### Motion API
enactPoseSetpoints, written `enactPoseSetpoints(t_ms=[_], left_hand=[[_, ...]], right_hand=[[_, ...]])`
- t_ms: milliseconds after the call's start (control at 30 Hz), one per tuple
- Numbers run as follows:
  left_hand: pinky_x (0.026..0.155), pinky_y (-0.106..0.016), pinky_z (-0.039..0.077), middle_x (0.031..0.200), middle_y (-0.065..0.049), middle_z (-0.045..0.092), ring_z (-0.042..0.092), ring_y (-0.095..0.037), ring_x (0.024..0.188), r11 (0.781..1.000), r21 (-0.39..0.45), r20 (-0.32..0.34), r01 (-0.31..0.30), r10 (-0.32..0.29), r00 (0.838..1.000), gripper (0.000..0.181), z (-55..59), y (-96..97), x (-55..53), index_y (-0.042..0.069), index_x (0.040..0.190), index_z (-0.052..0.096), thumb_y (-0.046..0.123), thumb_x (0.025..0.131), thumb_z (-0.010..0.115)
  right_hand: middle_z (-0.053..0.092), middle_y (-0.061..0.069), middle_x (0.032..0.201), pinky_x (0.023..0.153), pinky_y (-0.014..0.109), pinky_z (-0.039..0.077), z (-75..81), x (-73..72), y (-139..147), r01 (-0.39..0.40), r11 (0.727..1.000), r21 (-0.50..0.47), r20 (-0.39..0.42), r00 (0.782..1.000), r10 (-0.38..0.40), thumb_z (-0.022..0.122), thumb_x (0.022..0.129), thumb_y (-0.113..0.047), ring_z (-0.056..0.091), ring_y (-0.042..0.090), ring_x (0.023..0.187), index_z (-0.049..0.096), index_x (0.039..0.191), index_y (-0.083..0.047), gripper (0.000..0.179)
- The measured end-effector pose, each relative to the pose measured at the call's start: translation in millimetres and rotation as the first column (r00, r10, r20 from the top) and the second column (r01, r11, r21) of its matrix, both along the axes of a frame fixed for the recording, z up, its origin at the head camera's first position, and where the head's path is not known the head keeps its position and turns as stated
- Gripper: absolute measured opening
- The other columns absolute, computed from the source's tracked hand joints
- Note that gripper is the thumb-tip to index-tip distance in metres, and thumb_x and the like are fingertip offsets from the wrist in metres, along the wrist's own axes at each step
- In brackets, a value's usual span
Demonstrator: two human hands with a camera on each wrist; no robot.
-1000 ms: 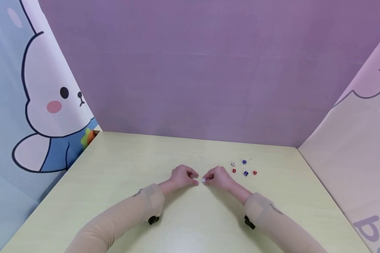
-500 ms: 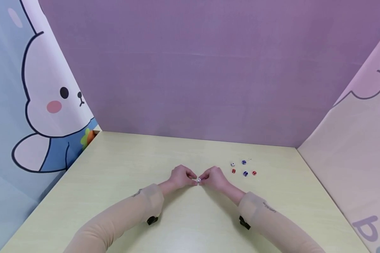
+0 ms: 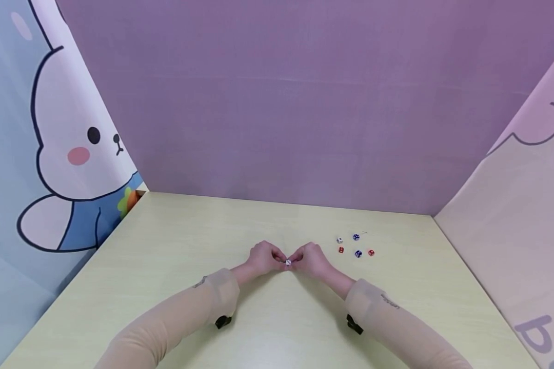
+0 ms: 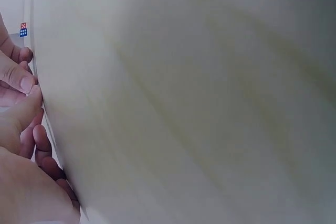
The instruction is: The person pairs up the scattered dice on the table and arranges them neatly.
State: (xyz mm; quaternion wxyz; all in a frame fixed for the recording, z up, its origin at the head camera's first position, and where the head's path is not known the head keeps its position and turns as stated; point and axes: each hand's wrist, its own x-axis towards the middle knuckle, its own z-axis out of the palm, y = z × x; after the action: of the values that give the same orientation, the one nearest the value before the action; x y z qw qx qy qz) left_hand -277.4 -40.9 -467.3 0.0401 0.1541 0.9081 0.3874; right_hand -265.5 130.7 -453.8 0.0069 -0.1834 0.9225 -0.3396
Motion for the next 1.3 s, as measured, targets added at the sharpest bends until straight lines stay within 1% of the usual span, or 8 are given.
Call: enactPoseSetpoints(t_ms=[200, 367, 400, 500, 700, 1000, 1167, 1300], left_hand=[[0.075, -0.032, 0.037, 0.067, 0.012, 0.065, 0.052, -0.003, 0.066, 1.000, -0.015, 0.019, 0.000, 0.001, 1.000, 0.015, -0.2, 0.5, -1.3, 0.020, 0.076, 0.076, 0.028, 0.067, 0.085], [0.076, -0.031, 0.037, 0.067, 0.012, 0.065, 0.054, -0.003, 0.067, 1.000, -0.009, 0.040, -0.004, 0.004, 0.999, 0.015, -0.8, -0.1, -2.4, 0.021, 0.075, 0.076, 0.029, 0.067, 0.086], [0.074, -0.030, 0.038, 0.067, 0.012, 0.066, 0.054, -0.003, 0.066, 1.000, -0.001, 0.041, -0.002, 0.002, 0.999, 0.015, -0.7, -0.4, -2.4, 0.020, 0.075, 0.076, 0.029, 0.067, 0.086], [0.069, -0.025, 0.039, 0.068, 0.010, 0.066, 0.054, -0.005, 0.066, 0.999, 0.048, 0.062, 0.001, -0.004, 0.998, 0.016, 0.3, -1.6, -2.0, 0.016, 0.076, 0.076, 0.024, 0.066, 0.086], [0.062, -0.021, 0.043, 0.071, 0.004, 0.067, 0.054, -0.007, 0.065, 0.992, 0.127, 0.089, -0.001, -0.010, 0.996, 0.016, 0.7, -7.2, -3.0, 0.009, 0.078, 0.075, 0.014, 0.067, 0.085], [0.061, -0.021, 0.042, 0.070, 0.005, 0.066, 0.052, -0.008, 0.064, 0.993, 0.117, 0.093, 0.010, -0.021, 0.995, 0.015, -1.2, -13.2, -7.3, 0.010, 0.077, 0.075, 0.015, 0.068, 0.085], [0.061, -0.021, 0.042, 0.070, 0.004, 0.066, 0.052, -0.008, 0.064, 0.993, 0.112, 0.081, 0.027, -0.036, 0.996, 0.015, -0.9, -14.8, -7.3, 0.010, 0.077, 0.075, 0.015, 0.067, 0.085], [0.061, -0.021, 0.042, 0.070, 0.004, 0.066, 0.052, -0.007, 0.064, 0.993, 0.114, 0.072, 0.038, -0.047, 0.996, 0.015, -1.3, -15.3, -7.5, 0.009, 0.077, 0.075, 0.015, 0.067, 0.085]], right_hand=[[0.072, 0.006, 0.076, 0.059, 0.019, 0.048, 4.8, -0.1, 7.7, -0.032, 0.999, -0.024, 0.013, 0.999, 0.032, 0.078, 0.074, -0.004, 0.064, 0.012, 0.067, 0.074, 0.086, -0.003, 0.013], [0.068, 0.002, 0.079, 0.062, 0.025, 0.050, 16.4, -3.8, 24.4, 0.002, 1.000, -0.019, 0.045, 0.999, -0.002, 0.076, 0.076, -0.007, 0.061, 0.011, 0.070, 0.071, 0.099, -0.003, 0.024], [0.068, 0.001, 0.080, 0.066, 0.027, 0.050, 19.2, -4.8, 28.8, 0.015, 1.000, -0.007, 0.038, 0.999, -0.015, 0.076, 0.077, -0.009, 0.060, 0.011, 0.071, 0.071, 0.101, -0.003, 0.025], [0.069, 0.001, 0.083, 0.070, 0.032, 0.049, 26.7, -8.7, 42.6, 0.048, 0.999, 0.025, 0.006, 0.999, -0.048, 0.076, 0.078, -0.013, 0.059, 0.012, 0.071, 0.070, 0.103, -0.004, 0.028], [0.070, 0.005, 0.086, 0.063, 0.028, 0.047, 35.7, -15.6, 71.4, 0.089, 0.995, 0.043, -0.036, 0.996, -0.088, 0.073, 0.081, -0.011, 0.058, 0.015, 0.070, 0.068, 0.107, -0.001, 0.028], [0.069, 0.011, 0.086, 0.055, 0.025, 0.046, 37.9, -24.0, 98.3, 0.158, 0.987, 0.022, -0.075, 0.985, -0.156, 0.072, 0.081, -0.007, 0.059, 0.017, 0.065, 0.066, 0.107, 0.003, 0.029], [0.069, 0.013, 0.086, 0.059, 0.026, 0.043, 34.1, -30.4, 109.2, 0.220, 0.975, 0.042, -0.118, 0.970, -0.213, 0.071, 0.081, -0.008, 0.058, 0.019, 0.070, 0.067, 0.105, 0.003, 0.027], [0.069, 0.014, 0.089, 0.060, 0.027, 0.043, 30.6, -35.6, 115.7, 0.261, 0.964, 0.054, -0.113, 0.961, -0.253, 0.070, 0.083, -0.011, 0.060, 0.023, 0.075, 0.066, 0.106, 0.003, 0.027]])
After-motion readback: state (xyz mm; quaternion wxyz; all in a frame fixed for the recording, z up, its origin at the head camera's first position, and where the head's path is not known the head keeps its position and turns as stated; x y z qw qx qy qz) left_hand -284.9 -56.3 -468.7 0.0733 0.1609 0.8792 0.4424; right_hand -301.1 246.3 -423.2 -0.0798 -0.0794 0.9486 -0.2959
